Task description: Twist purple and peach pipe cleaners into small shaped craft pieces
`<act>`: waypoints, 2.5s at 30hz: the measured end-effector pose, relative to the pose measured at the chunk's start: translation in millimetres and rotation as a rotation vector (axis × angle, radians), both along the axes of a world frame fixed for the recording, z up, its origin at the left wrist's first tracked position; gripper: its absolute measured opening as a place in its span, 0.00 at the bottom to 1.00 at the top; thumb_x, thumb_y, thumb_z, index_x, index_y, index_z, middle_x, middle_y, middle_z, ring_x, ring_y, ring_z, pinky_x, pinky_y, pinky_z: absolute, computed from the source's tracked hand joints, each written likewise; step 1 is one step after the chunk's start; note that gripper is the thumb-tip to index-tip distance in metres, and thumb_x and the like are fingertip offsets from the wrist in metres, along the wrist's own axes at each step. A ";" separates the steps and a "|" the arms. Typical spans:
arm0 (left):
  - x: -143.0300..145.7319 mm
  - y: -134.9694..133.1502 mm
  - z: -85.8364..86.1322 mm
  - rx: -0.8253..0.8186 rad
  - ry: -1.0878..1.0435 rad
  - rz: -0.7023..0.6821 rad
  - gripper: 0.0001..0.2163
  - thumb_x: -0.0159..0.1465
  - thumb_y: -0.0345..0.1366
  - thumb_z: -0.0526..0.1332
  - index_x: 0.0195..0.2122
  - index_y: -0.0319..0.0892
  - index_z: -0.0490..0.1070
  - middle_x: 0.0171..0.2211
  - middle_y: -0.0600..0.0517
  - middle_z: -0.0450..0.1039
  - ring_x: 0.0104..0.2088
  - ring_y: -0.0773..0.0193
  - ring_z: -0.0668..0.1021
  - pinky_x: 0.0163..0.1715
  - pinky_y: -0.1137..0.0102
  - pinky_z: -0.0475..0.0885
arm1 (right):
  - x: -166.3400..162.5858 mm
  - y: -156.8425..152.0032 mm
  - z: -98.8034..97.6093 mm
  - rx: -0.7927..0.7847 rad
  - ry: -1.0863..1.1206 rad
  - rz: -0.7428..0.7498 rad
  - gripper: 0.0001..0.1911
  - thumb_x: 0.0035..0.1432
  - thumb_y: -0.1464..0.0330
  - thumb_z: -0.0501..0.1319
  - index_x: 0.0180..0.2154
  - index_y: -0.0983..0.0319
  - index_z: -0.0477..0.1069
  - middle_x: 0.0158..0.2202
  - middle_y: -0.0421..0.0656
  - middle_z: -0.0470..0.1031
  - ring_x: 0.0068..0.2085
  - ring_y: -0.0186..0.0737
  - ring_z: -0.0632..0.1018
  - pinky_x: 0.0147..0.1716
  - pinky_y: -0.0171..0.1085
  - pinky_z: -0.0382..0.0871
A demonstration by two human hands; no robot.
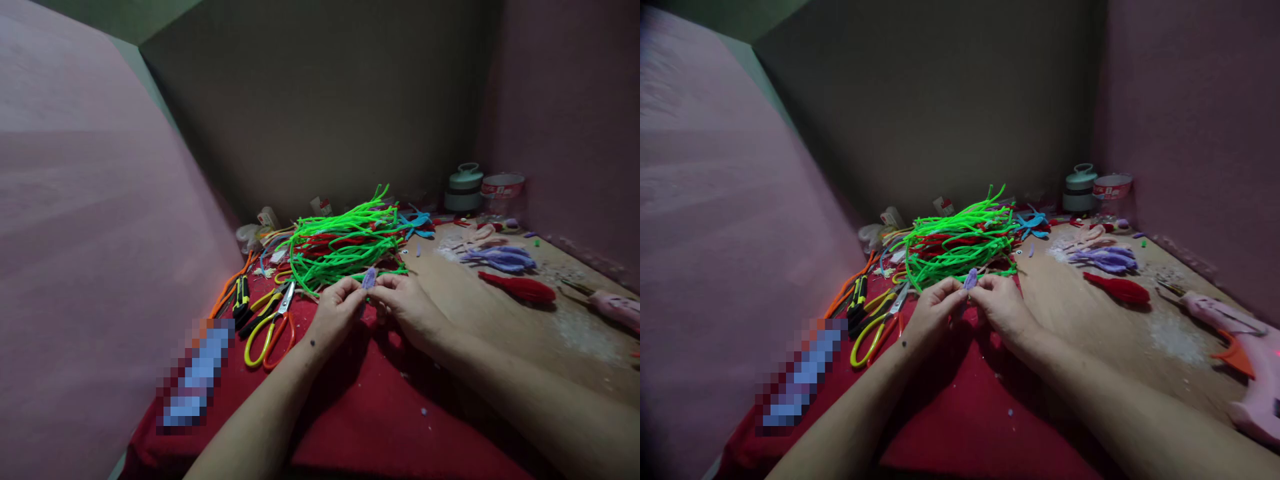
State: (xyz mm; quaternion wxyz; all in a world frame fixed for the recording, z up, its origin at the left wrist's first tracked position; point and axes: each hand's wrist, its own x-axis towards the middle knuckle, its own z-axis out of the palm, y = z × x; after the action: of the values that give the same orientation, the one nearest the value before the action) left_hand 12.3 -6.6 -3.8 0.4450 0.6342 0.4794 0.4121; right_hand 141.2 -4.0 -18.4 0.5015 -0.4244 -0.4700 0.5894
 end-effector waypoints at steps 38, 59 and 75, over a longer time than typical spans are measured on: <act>3.5 -1.5 -2.6 -0.072 0.097 0.043 0.10 0.57 0.40 0.56 0.24 0.40 0.61 0.13 0.60 0.61 0.11 0.76 0.62 0.12 0.79 0.56 | 6.5 14.2 -5.6 -0.061 0.244 0.008 0.14 0.39 0.63 0.66 0.20 0.65 0.66 0.18 0.37 0.65 0.20 0.27 0.65 0.21 0.31 0.60; 0.4 -2.9 7.2 -0.173 -0.207 -0.059 0.14 0.54 0.44 0.61 0.28 0.36 0.68 0.22 0.52 0.70 0.20 0.70 0.72 0.20 0.73 0.69 | 4.7 7.3 -5.7 0.027 0.261 0.210 0.18 0.47 0.57 0.63 0.34 0.66 0.72 0.21 0.40 0.69 0.21 0.35 0.71 0.23 0.36 0.64; -10.3 0.9 15.7 -0.039 -0.142 0.100 0.10 0.52 0.39 0.63 0.25 0.35 0.72 0.22 0.52 0.71 0.23 0.71 0.70 0.24 0.76 0.65 | 0.6 -5.1 8.9 0.034 -0.047 0.198 0.14 0.44 0.60 0.63 0.18 0.64 0.68 0.16 0.37 0.65 0.19 0.29 0.63 0.21 0.32 0.55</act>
State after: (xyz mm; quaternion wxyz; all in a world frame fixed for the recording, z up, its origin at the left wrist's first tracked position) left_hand 2.0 -5.7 11.9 0.4688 0.5699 0.4858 0.4684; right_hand 141.8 -9.1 -9.5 0.4368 -0.3812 -0.5312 0.6178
